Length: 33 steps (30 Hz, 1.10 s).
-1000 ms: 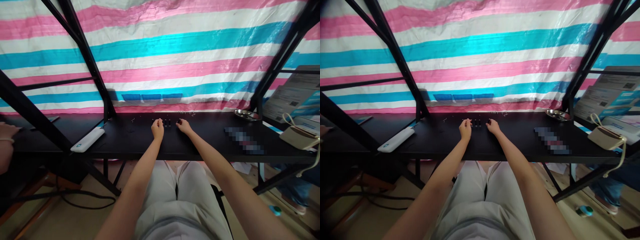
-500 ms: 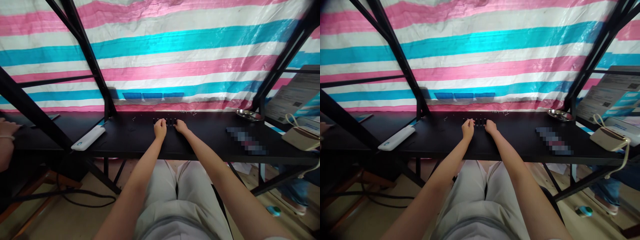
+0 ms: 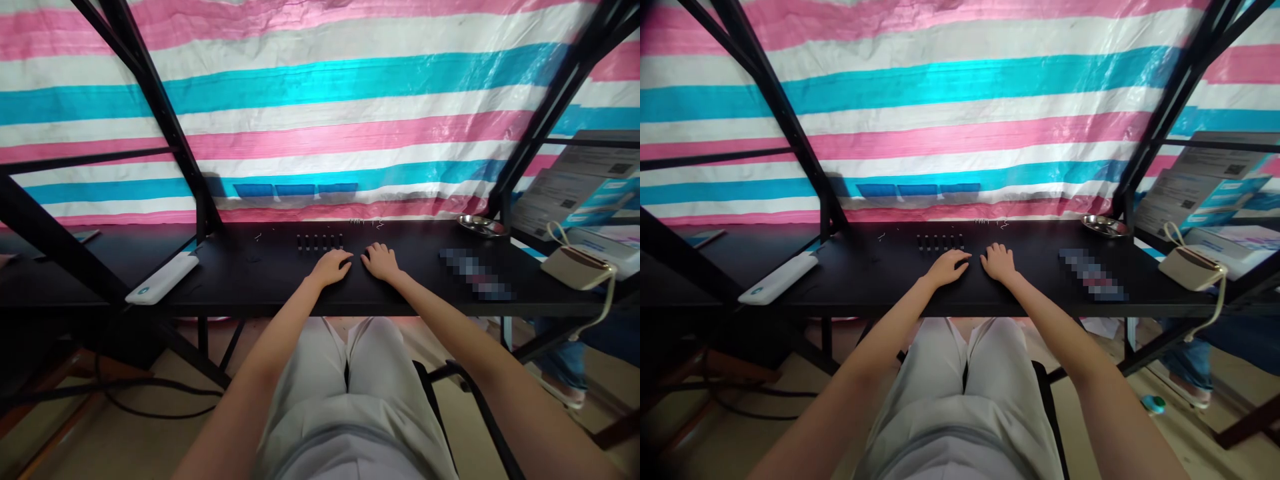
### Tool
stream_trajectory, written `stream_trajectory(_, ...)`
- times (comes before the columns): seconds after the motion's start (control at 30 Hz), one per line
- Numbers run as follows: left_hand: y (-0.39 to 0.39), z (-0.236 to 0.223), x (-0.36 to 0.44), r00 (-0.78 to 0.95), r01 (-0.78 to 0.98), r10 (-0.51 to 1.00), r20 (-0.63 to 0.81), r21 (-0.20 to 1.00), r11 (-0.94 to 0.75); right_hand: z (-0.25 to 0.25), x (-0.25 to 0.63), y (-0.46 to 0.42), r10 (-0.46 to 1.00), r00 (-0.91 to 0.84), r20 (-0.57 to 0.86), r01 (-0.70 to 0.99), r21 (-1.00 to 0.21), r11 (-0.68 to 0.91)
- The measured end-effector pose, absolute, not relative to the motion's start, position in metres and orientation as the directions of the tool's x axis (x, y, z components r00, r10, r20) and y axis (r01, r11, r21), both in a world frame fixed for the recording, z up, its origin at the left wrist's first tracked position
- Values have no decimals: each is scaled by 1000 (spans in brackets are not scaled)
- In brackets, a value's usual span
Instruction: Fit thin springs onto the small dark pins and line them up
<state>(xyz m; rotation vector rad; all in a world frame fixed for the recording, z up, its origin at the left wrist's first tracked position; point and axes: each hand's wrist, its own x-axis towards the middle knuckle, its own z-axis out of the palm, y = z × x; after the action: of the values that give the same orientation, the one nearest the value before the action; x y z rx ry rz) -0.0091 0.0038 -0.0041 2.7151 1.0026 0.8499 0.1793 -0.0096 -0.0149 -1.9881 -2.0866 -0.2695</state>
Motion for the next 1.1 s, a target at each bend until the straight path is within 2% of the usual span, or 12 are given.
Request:
stream_trajectory(0.13,1,-5,-3,747,557,612,259,257,-790,-22,194,-15,972,-8,234,992,-118,37)
stream_trajectory(0.23,2,-5,0,748,615,656,106,264,-743,-26,195,-15,984,5,179,987,-161,24)
stream_trajectory(0.33,4,-5,1,736,648,676,29,259,-716,-27,193,-14,989,15,149,983,-181,12)
stream_trajectory(1.1,5,-6,0,734,658,680,8,240,-713,-26,194,-16,986,14,167,978,-205,21)
